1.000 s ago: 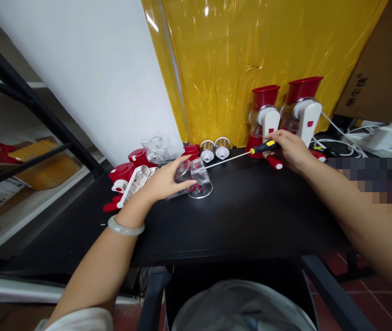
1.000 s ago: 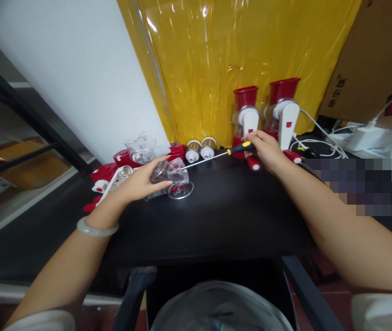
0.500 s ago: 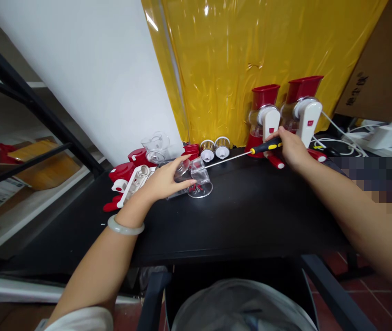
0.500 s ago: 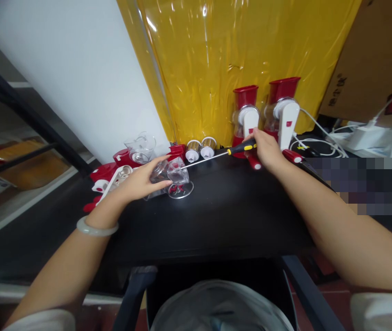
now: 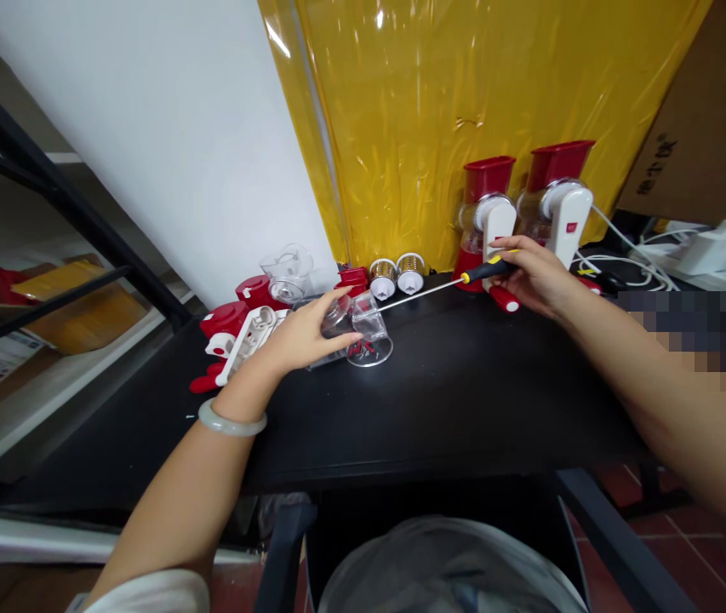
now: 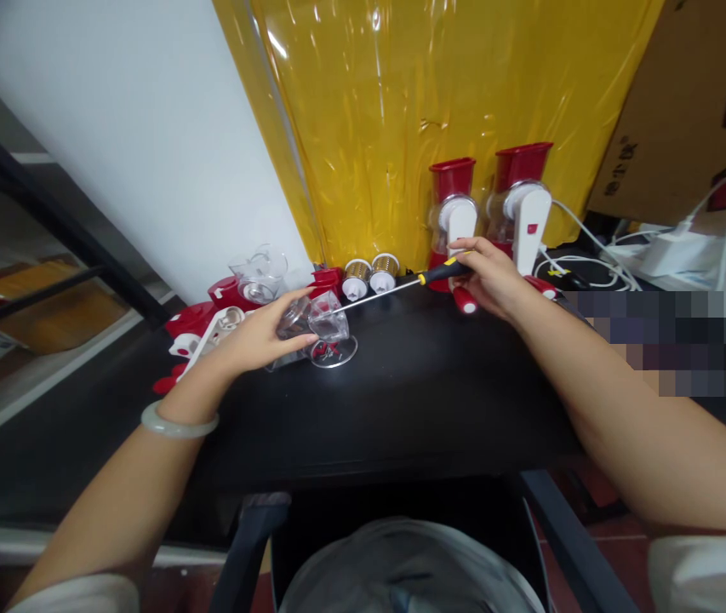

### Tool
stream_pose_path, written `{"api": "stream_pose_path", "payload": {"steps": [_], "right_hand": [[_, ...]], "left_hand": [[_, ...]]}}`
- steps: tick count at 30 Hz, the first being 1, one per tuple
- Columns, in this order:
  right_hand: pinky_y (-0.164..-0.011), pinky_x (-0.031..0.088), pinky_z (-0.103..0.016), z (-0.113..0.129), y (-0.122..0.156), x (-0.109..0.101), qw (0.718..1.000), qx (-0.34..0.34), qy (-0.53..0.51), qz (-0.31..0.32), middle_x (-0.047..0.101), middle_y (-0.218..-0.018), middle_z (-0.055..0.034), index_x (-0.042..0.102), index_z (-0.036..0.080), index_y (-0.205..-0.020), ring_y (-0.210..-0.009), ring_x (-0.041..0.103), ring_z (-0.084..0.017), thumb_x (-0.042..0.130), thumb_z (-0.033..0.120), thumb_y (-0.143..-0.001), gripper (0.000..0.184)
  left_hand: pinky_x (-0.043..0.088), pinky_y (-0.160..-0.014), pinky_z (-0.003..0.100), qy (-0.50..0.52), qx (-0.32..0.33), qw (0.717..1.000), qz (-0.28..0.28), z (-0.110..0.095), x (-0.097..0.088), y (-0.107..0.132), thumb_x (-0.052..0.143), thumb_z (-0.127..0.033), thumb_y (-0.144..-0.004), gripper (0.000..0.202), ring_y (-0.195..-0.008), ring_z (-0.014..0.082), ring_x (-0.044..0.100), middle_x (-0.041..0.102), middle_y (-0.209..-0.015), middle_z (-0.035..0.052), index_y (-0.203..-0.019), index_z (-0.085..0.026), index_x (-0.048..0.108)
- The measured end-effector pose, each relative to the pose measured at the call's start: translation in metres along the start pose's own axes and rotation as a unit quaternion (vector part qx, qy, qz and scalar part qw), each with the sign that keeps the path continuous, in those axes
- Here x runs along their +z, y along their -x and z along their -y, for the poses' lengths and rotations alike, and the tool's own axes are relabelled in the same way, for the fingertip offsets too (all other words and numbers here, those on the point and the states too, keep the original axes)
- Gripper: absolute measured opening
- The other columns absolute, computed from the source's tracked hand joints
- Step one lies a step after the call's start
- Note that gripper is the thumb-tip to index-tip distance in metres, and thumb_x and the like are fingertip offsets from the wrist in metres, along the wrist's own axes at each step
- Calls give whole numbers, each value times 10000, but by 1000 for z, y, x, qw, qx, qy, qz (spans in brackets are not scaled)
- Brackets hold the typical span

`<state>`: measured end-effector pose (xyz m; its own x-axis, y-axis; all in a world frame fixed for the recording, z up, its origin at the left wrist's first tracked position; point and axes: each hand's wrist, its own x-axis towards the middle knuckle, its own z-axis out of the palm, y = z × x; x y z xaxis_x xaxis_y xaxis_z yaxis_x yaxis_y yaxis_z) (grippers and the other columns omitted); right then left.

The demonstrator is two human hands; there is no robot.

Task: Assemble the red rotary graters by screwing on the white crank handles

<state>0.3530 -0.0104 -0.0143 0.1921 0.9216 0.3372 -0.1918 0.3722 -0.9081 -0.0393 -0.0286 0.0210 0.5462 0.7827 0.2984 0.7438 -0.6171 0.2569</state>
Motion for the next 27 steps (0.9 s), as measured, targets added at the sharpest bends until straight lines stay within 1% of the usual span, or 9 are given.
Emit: {"api": "stream_pose_path", "payload": {"steps": [3,5,9,11,14,17,22,25,27], "right_hand": [[-513,492,-283,3,2,0,1000,-2,-6,20,554,-709,-5,641,225,-850,-605,544,-146,671,219,-721,133],[-504,495,-298,3,2,0,1000,-9,3,17,568,-702,-14,631,221,-817,-594,557,-157,676,288,-753,104],[-443,436,-289,2,1,-1,995,-34,95,-13,552,-578,-14,615,220,-755,-483,517,-150,613,556,-869,355],[-415,381,-266,1,2,-2,987,-48,151,-17,509,-506,4,614,222,-739,-434,464,-131,624,600,-869,400],[-412,363,-251,0,2,-2,989,-55,138,-25,513,-539,16,609,233,-764,-446,456,-119,713,550,-821,338],[-458,438,-268,0,1,0,996,-41,75,-22,552,-656,17,604,254,-841,-522,511,-130,771,432,-768,255],[-548,507,-283,6,4,1,1000,3,8,17,571,-732,14,619,265,-905,-637,567,-146,715,234,-698,231],[-554,525,-306,8,5,0,999,7,5,32,586,-758,-8,633,255,-883,-653,581,-163,689,266,-710,182],[-543,533,-330,6,3,0,1000,0,24,18,592,-739,-24,625,247,-845,-638,595,-182,672,388,-776,164]], "left_hand": [[460,-1089,498,0,-4,1000,0,0,0,0,642,-684,-815,871,-1296,347,583,552,-1494,108,-1549,-293,384],[462,-1088,494,1,-4,1000,2,0,0,0,641,-682,-817,871,-1296,344,584,552,-1494,105,-1551,-292,380],[474,-1077,488,0,0,1000,2,0,0,0,644,-674,-818,871,-1288,341,591,557,-1490,102,-1555,-295,374],[477,-1074,492,-1,-2,1000,2,0,0,0,646,-675,-816,867,-1286,344,592,559,-1488,101,-1551,-300,379],[475,-1078,495,-2,-6,1000,1,0,0,0,646,-676,-816,861,-1285,345,594,561,-1486,101,-1548,-307,384],[474,-1077,493,-2,-1,1000,0,-1,0,0,642,-676,-819,864,-1289,346,590,558,-1487,108,-1550,-297,380],[476,-1070,499,-2,-3,1000,1,-1,0,0,638,-682,-816,868,-1272,350,600,566,-1476,113,-1549,-295,380],[472,-1075,498,1,-5,1000,2,-1,0,0,635,-685,-816,865,-1282,350,592,563,-1479,108,-1549,-303,379],[469,-1078,496,2,-2,1000,1,0,0,0,634,-683,-818,865,-1289,347,587,557,-1486,107,-1551,-302,377]]}}
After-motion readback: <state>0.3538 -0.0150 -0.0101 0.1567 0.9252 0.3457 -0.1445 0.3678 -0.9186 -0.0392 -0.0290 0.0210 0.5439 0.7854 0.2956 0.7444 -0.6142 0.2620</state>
